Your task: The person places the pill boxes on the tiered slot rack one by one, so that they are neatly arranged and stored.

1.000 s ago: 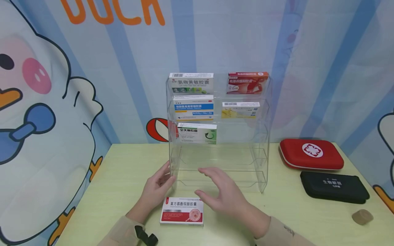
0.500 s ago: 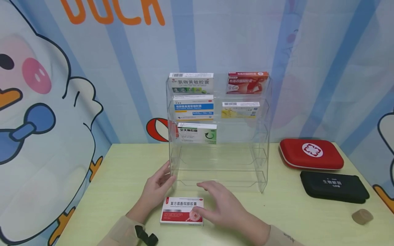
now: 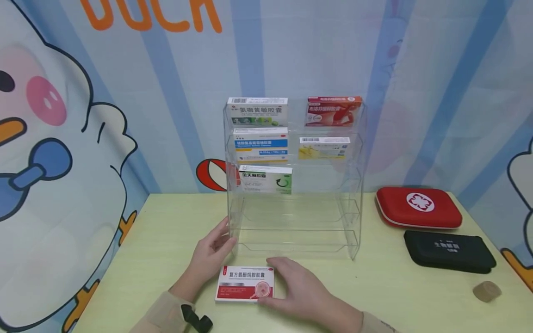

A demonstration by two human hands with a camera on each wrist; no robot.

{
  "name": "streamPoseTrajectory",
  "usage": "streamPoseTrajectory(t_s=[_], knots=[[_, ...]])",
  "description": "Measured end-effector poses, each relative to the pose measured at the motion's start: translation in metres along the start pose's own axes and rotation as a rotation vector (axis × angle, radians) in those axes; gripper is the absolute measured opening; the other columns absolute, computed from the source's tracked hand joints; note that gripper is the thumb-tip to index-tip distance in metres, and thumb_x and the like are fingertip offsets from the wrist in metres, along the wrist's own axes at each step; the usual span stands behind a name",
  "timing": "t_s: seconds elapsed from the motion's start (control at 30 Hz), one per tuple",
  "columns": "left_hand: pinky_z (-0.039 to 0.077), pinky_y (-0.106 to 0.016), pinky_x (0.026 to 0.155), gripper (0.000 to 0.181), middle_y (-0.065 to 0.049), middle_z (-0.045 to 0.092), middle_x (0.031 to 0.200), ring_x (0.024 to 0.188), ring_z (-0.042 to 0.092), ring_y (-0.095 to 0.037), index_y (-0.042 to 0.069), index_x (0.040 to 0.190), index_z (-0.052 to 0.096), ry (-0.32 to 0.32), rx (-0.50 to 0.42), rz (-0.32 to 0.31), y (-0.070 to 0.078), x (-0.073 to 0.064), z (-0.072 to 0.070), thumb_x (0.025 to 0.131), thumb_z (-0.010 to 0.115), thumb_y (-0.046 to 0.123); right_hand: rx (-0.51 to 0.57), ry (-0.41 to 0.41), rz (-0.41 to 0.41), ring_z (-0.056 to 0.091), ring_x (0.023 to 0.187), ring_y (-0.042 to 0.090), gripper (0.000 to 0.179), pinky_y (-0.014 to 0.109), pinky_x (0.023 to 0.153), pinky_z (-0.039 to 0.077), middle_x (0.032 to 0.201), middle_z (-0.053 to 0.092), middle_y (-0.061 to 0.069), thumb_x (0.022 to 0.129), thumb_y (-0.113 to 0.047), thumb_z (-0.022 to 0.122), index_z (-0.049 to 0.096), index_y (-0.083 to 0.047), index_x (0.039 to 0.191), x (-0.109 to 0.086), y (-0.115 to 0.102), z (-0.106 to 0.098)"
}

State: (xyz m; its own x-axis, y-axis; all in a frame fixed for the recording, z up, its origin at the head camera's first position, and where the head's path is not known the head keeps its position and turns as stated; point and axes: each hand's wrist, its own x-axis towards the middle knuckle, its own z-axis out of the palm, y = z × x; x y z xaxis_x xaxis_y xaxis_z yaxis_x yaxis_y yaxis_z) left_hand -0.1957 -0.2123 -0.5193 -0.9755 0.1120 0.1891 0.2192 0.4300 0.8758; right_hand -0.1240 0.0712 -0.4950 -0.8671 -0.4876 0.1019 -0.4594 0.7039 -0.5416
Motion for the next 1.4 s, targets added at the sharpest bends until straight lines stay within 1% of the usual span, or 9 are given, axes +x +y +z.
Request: streamPoseTrajectory(t_s=[0.2, 0.47, 0.57, 0.67, 0.87, 1.07, 1.17, 1.27, 1.4], knots=[[0.058, -0.049, 0.116, 0.069, -0.015, 0.065, 0.158, 0.14, 0.069, -0.038, 0.024, 0.171, 0.043, -0.002, 0.009, -0.002, -0.002, 0.001, 0.0, 0.108, 0.072, 0.024, 0.002, -0.049, 0.015, 0.058, 0.152, 0.03, 0.099, 0.056, 0.123, 0.053, 0.163, 0.06, 0.006, 0.089, -0.073, 0.079, 0.052, -0.013, 0.162, -0.001, 0.0, 0.006], [0.057, -0.05, 0.116, 0.069, -0.015, 0.064, 0.159, 0.14, 0.069, -0.039, 0.024, 0.171, 0.043, -0.002, 0.0, -0.018, 0.001, 0.0, 0.0, 0.108, 0.072, 0.023, -0.036, -0.031, 0.003, 0.058, 0.152, 0.03, 0.093, 0.055, 0.122, 0.054, 0.163, 0.06, 0.009, 0.093, -0.071, 0.075, 0.052, -0.014, 0.163, -0.004, 0.001, 0.008], [0.057, -0.049, 0.117, 0.069, -0.015, 0.064, 0.159, 0.14, 0.069, -0.038, 0.025, 0.171, 0.042, -0.006, 0.003, -0.025, 0.002, 0.0, 0.0, 0.108, 0.072, 0.024, -0.037, -0.028, 0.002, 0.059, 0.151, 0.031, 0.094, 0.057, 0.12, 0.055, 0.163, 0.06, 0.011, 0.093, -0.072, 0.075, 0.052, -0.013, 0.163, -0.004, 0.001, 0.007], [0.057, -0.049, 0.117, 0.069, -0.015, 0.064, 0.159, 0.14, 0.069, -0.038, 0.025, 0.171, 0.042, -0.008, 0.005, -0.026, 0.003, 0.001, 0.0, 0.108, 0.072, 0.024, -0.029, -0.018, -0.005, 0.062, 0.146, 0.03, 0.095, 0.055, 0.118, 0.057, 0.159, 0.062, 0.009, 0.092, -0.071, 0.077, 0.053, -0.012, 0.162, -0.003, 0.0, 0.007], [0.057, -0.049, 0.117, 0.069, -0.014, 0.064, 0.159, 0.141, 0.068, -0.037, 0.024, 0.171, 0.043, -0.005, -0.003, -0.026, 0.003, 0.001, 0.0, 0.108, 0.072, 0.025, 0.008, 0.003, -0.011, 0.069, 0.132, 0.021, 0.097, 0.047, 0.113, 0.061, 0.147, 0.065, -0.002, 0.084, -0.062, 0.089, 0.056, -0.011, 0.159, -0.003, -0.001, 0.005], [0.058, -0.05, 0.116, 0.069, -0.014, 0.064, 0.16, 0.141, 0.068, -0.038, 0.026, 0.171, 0.042, -0.008, -0.008, -0.017, 0.0, 0.001, 0.0, 0.109, 0.072, 0.026, 0.065, 0.018, 0.015, 0.068, 0.129, 0.018, 0.098, 0.045, 0.114, 0.06, 0.144, 0.064, -0.004, 0.074, -0.054, 0.1, 0.06, -0.014, 0.154, -0.002, -0.003, 0.0], [0.058, -0.05, 0.116, 0.069, -0.014, 0.064, 0.159, 0.141, 0.068, -0.038, 0.026, 0.171, 0.042, -0.01, -0.011, -0.014, 0.0, 0.001, 0.0, 0.109, 0.072, 0.027, 0.091, 0.026, 0.025, 0.068, 0.13, 0.018, 0.092, 0.045, 0.115, 0.06, 0.143, 0.065, -0.005, 0.074, -0.052, 0.101, 0.064, -0.016, 0.15, -0.002, -0.004, -0.003], [0.058, -0.048, 0.116, 0.07, -0.014, 0.064, 0.16, 0.141, 0.068, -0.037, 0.026, 0.171, 0.042, -0.012, -0.01, -0.013, 0.0, 0.001, 0.0, 0.109, 0.072, 0.027, 0.113, 0.052, 0.028, 0.068, 0.127, 0.015, 0.079, 0.045, 0.114, 0.06, 0.14, 0.067, -0.007, 0.078, -0.047, 0.099, 0.068, -0.017, 0.144, -0.002, -0.005, -0.005], [0.059, -0.039, 0.115, 0.069, -0.015, 0.064, 0.159, 0.14, 0.069, -0.038, 0.023, 0.171, 0.042, -0.01, -0.015, 0.001, 0.0, 0.0, -0.001, 0.109, 0.072, 0.026, 0.15, 0.098, 0.015, 0.069, 0.116, 0.009, 0.059, 0.04, 0.108, 0.063, 0.133, 0.069, -0.01, 0.087, -0.046, 0.093, 0.073, -0.019, 0.134, -0.002, -0.005, -0.006]])
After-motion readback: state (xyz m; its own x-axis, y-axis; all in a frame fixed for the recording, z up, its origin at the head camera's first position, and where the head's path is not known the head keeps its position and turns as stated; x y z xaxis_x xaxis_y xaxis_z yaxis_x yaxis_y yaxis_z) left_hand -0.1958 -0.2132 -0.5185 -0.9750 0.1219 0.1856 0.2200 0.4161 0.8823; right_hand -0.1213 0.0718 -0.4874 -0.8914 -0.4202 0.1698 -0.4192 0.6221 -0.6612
